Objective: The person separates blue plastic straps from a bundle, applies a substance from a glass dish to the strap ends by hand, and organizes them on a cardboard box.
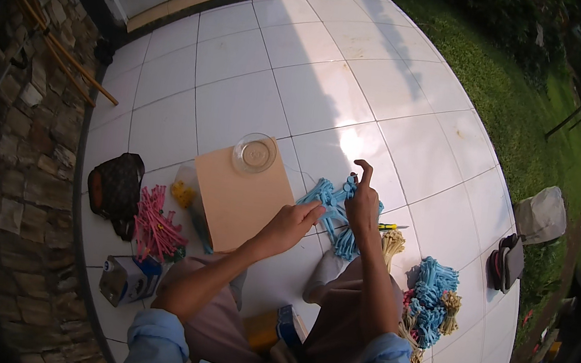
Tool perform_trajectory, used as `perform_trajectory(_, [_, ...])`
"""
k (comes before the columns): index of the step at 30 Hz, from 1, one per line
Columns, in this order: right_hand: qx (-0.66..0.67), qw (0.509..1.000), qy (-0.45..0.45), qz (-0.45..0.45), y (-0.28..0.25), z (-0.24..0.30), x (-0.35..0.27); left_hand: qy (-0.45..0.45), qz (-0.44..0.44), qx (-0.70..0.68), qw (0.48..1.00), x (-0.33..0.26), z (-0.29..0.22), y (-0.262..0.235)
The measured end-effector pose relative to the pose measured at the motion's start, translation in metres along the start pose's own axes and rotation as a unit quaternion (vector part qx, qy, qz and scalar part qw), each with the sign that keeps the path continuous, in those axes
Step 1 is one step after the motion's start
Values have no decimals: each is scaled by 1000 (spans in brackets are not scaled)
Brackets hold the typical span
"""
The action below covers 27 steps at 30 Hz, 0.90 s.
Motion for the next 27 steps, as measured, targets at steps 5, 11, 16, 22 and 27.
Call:
perform_trajectory(5, [104,982,118,-106,-45,-44,0,-18,-98,-113,989,2,17,-49])
perform_trajectory(11, [316,940,70,112,42,-48,1,-108,25,-297,949,20,31,-30])
perform_trajectory(16, [305,928,143,160,97,-69,-8,-109,55,-271,955,39,28,-12])
perform_trajectory(22, [12,998,-40,-53,68,-69,0,-86,109,-291,947,49,9,-1])
perform_trajectory(27, [535,841,73,-43,0,21,10,-47,98,-276,955,39,10,-15])
Point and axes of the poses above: each hand's wrist, its own x-axis towards the middle knuckle, its own y-axis out of the palm, z = x × y, the point moved 4 cm from there along x, towards the middle knuckle, and after that the axes turned 10 degrees about -y, right-handed, at the moved point
